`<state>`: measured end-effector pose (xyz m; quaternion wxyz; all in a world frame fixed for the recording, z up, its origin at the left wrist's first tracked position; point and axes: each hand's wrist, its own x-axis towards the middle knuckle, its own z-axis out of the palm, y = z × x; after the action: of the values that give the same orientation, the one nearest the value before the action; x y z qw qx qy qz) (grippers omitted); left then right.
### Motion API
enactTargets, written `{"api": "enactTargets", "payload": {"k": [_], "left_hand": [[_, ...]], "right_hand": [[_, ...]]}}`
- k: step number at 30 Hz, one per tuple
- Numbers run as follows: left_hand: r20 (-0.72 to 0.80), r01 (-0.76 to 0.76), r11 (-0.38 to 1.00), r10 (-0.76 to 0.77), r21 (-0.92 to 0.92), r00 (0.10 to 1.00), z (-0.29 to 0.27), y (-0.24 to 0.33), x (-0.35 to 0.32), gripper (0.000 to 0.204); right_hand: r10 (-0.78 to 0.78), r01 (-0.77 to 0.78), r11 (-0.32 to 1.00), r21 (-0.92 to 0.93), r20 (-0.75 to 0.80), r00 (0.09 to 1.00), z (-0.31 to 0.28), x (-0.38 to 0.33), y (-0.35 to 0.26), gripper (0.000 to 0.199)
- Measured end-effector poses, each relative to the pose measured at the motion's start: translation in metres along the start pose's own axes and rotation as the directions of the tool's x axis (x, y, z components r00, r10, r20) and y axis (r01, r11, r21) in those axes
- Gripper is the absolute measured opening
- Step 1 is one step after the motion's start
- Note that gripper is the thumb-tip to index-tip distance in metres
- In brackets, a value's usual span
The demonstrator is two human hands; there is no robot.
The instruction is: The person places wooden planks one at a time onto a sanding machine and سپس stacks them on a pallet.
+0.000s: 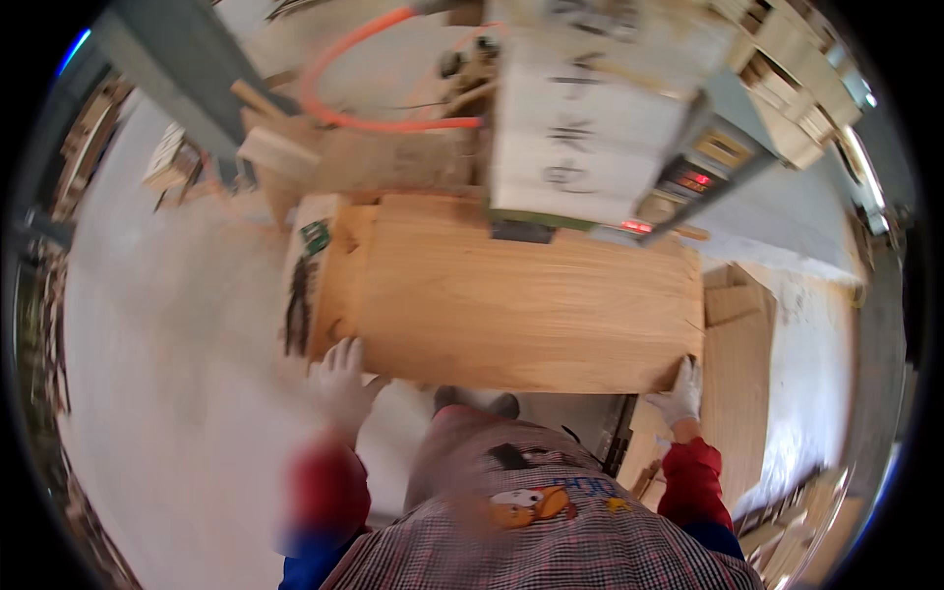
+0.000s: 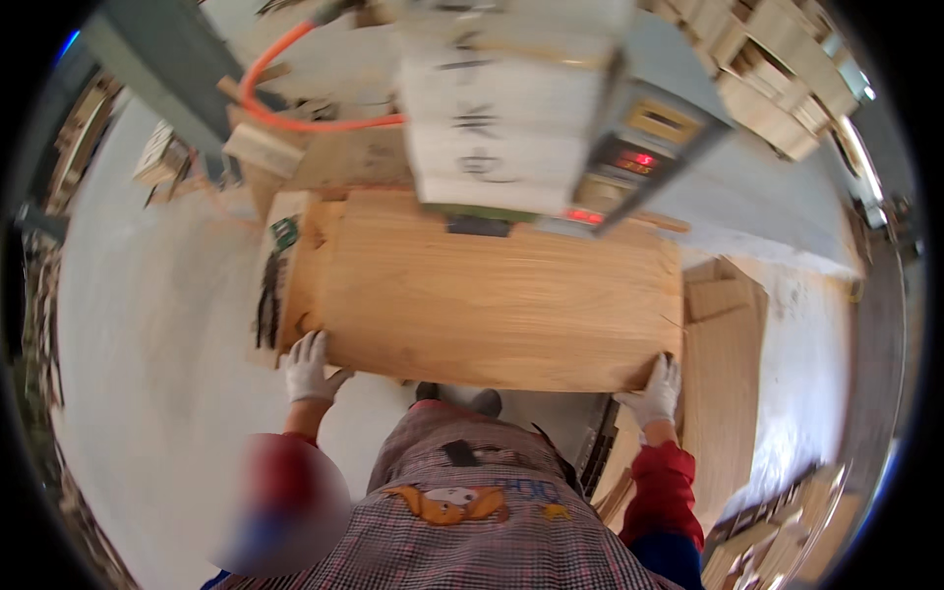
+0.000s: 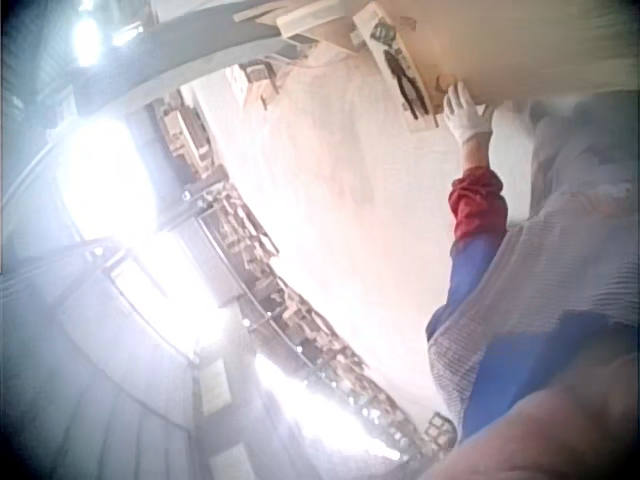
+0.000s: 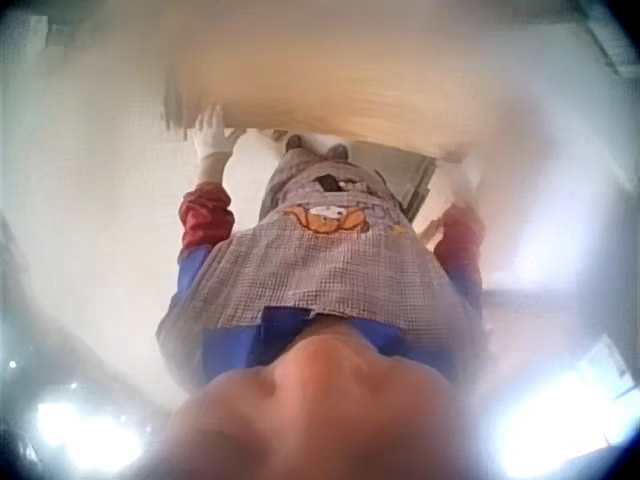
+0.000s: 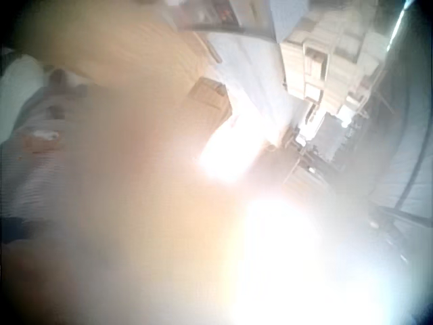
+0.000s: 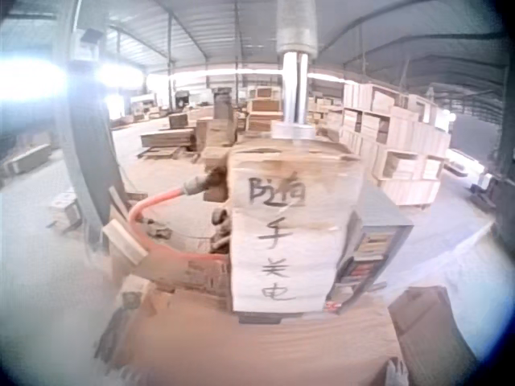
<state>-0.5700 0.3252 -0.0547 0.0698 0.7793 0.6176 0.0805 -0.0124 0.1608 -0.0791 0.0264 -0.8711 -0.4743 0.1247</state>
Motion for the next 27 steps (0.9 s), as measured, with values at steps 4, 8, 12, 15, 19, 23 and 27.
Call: {"api": "enactTargets", "payload": {"k": [4,8,12,15,19,23,27], "left_hand": [[0.019,0.023,0.997,-0.024,0.075,1.0,0.002,-0.009,-0.003,0.08],[0.061,-0.003,1.0,0.002,0.009,0.998,0.002,-0.023,-0.002,0.076],[0.094,0.014,1.0,-0.012,-0.024,0.995,0.0,-0.034,-0.003,0.074],[0.09,0.01,0.999,-0.007,-0.035,0.996,-0.004,-0.039,-0.001,0.074],[0.066,-0.02,0.998,0.023,-0.054,0.998,-0.004,-0.046,0.002,0.074],[0.047,-0.035,0.998,0.038,-0.061,0.998,-0.004,-0.051,0.002,0.074],[0.068,0.003,0.994,0.005,-0.107,0.998,-0.008,-0.052,0.003,0.075]], "right_hand": [[0.036,-0.039,0.996,0.074,0.044,0.998,-0.003,-0.001,-0.011,0.12],[0.032,-0.035,0.996,0.087,0.037,0.999,0.006,-0.001,-0.014,0.119],[0.05,-0.052,0.997,0.053,0.047,0.998,0.002,-0.005,-0.039,0.119],[0.046,-0.049,0.998,0.046,0.053,0.998,0.005,-0.005,-0.039,0.12],[0.059,-0.062,0.997,0.036,0.083,0.995,0.008,-0.005,-0.037,0.121],[0.064,-0.068,0.996,0.048,0.083,0.995,0.009,-0.006,-0.04,0.12],[0.072,-0.081,0.994,0.078,0.107,0.992,0.007,-0.007,-0.047,0.118]]}}
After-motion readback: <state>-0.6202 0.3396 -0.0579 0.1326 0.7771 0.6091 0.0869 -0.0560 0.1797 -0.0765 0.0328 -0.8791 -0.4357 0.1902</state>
